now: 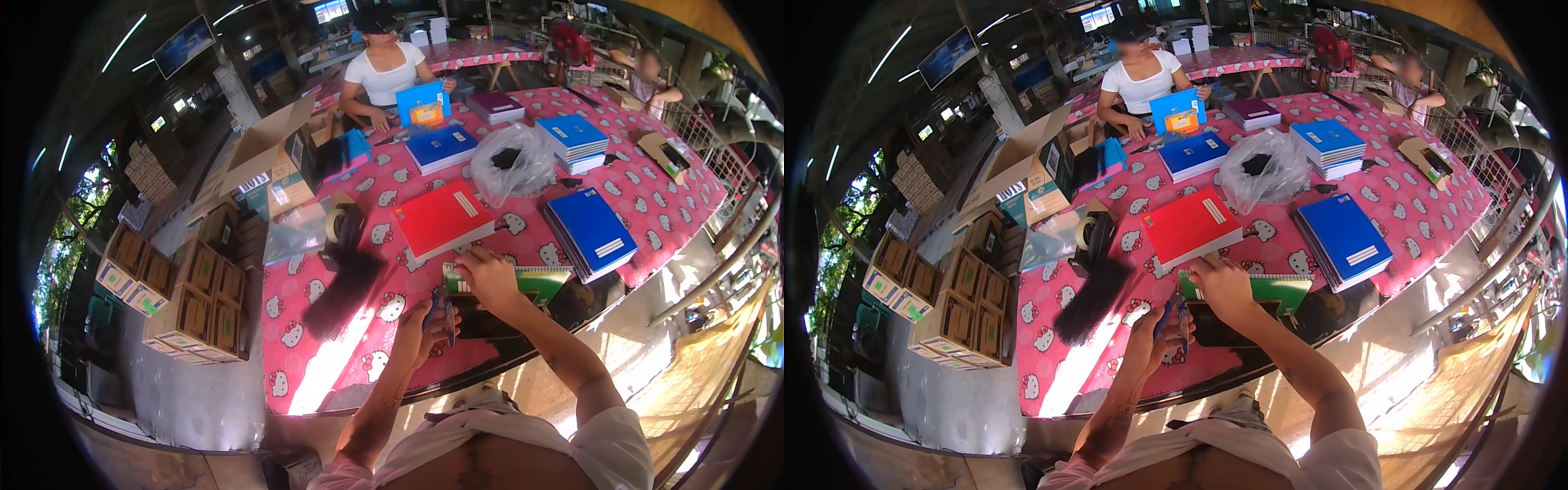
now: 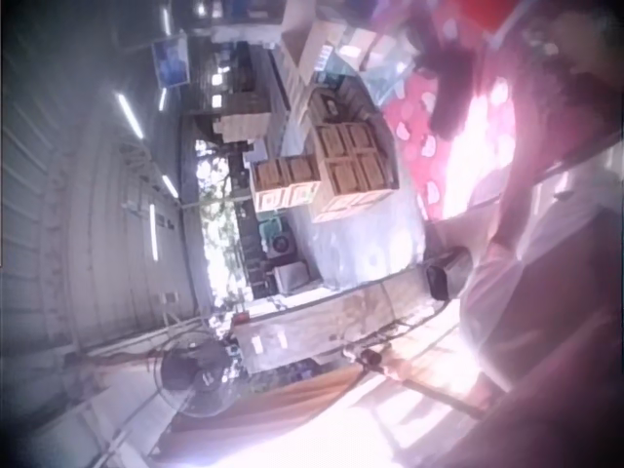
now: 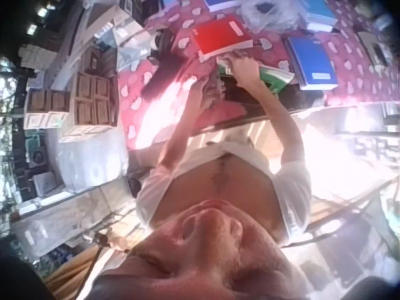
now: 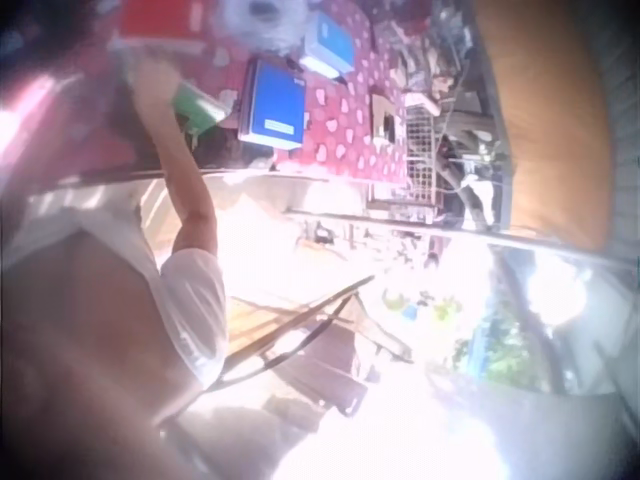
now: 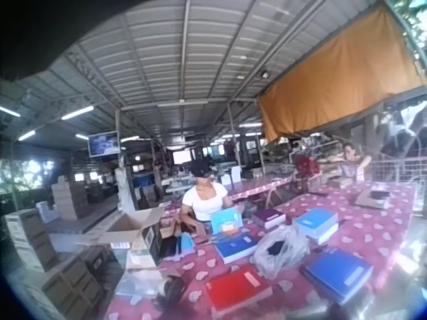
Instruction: The person sorts and stacks colorful spiral notebooks on a table, handling them individually and placing them into groups based on color and type.
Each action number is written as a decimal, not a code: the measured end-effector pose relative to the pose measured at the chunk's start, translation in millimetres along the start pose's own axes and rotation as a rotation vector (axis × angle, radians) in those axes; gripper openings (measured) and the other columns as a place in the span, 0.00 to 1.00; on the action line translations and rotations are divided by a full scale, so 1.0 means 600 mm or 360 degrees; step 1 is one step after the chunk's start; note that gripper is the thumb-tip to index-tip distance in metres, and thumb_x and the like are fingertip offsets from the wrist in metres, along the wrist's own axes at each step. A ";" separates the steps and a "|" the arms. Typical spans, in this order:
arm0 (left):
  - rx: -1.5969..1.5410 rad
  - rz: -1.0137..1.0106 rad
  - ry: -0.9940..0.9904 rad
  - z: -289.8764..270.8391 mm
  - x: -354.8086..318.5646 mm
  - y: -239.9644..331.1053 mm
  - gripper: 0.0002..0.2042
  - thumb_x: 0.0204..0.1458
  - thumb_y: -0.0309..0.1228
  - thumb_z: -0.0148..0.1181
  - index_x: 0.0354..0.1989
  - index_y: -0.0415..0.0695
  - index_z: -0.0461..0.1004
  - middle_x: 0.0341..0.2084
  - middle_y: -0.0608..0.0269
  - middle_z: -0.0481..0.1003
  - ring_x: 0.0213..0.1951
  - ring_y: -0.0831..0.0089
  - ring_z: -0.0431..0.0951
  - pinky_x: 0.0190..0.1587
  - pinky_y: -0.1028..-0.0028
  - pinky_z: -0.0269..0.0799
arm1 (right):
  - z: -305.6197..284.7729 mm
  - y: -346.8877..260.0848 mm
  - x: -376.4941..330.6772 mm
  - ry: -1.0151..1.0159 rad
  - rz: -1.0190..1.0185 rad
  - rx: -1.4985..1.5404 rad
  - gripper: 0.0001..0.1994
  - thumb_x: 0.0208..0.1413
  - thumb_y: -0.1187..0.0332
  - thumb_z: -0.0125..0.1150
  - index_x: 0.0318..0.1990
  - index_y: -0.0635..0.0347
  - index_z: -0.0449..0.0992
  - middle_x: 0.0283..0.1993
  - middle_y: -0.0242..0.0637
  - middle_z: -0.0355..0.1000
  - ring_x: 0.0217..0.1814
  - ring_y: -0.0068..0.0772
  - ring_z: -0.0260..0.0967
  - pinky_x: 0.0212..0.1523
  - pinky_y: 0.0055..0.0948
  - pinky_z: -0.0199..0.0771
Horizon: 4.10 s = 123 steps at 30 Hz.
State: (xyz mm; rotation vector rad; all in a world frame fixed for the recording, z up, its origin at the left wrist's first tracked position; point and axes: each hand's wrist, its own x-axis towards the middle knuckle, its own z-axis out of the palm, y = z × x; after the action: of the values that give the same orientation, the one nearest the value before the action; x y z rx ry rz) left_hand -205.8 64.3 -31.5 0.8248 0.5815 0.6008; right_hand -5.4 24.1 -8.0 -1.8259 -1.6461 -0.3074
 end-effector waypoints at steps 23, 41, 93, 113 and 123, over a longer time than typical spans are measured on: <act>0.2571 0.0911 0.0719 -0.037 -0.041 -0.196 0.26 0.59 0.41 0.58 0.63 0.42 0.66 0.60 0.44 0.64 0.60 0.45 0.65 0.59 0.50 0.63 | 0.006 0.025 -0.004 0.0073 -0.0043 0.0082 0.09 0.53 0.61 0.66 0.40 0.49 0.77 0.37 0.31 0.76 0.37 0.41 0.78 0.42 0.45 0.77; 0.2969 0.0461 0.0336 -0.115 -0.050 -0.149 0.24 0.56 0.39 0.60 0.59 0.44 0.68 0.52 0.47 0.69 0.51 0.46 0.72 0.46 0.50 0.75 | 0.012 0.012 0.004 0.0147 0.0047 0.0108 0.08 0.56 0.61 0.65 0.30 0.53 0.77 0.30 0.35 0.75 0.30 0.43 0.77 0.32 0.40 0.77; 0.2557 0.1784 0.0466 0.080 0.077 -0.011 0.18 0.56 0.34 0.63 0.55 0.44 0.75 0.46 0.49 0.75 0.49 0.50 0.74 0.55 0.51 0.68 | -0.256 0.443 -0.119 0.0337 0.1050 -0.0255 0.22 0.61 0.57 0.59 0.62 0.50 0.71 0.58 0.43 0.73 0.56 0.54 0.72 0.54 0.52 0.71; 0.2567 0.1611 -0.1254 0.686 0.361 0.100 0.19 0.55 0.37 0.64 0.55 0.46 0.77 0.46 0.53 0.78 0.43 0.64 0.80 0.51 0.62 0.71 | -0.497 0.497 -0.084 0.0240 0.0482 0.1810 0.33 0.57 0.69 0.69 0.69 0.59 0.63 0.68 0.42 0.65 0.66 0.38 0.67 0.60 0.34 0.70; 0.2173 0.0963 -0.0600 0.540 0.647 -0.140 0.41 0.49 0.62 0.63 0.67 0.49 0.65 0.55 0.38 0.71 0.56 0.39 0.72 0.57 0.47 0.65 | -0.289 0.607 -0.201 0.0944 0.1342 0.2851 0.14 0.63 0.73 0.60 0.55 0.64 0.73 0.51 0.37 0.77 0.54 0.34 0.74 0.54 0.35 0.73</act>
State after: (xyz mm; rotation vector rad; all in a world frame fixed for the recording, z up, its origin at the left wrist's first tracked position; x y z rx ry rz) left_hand 302.6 125.7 -13.7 2.4007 0.3238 0.5126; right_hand 361.9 -175.9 -56.8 -0.6357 -0.1759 0.7292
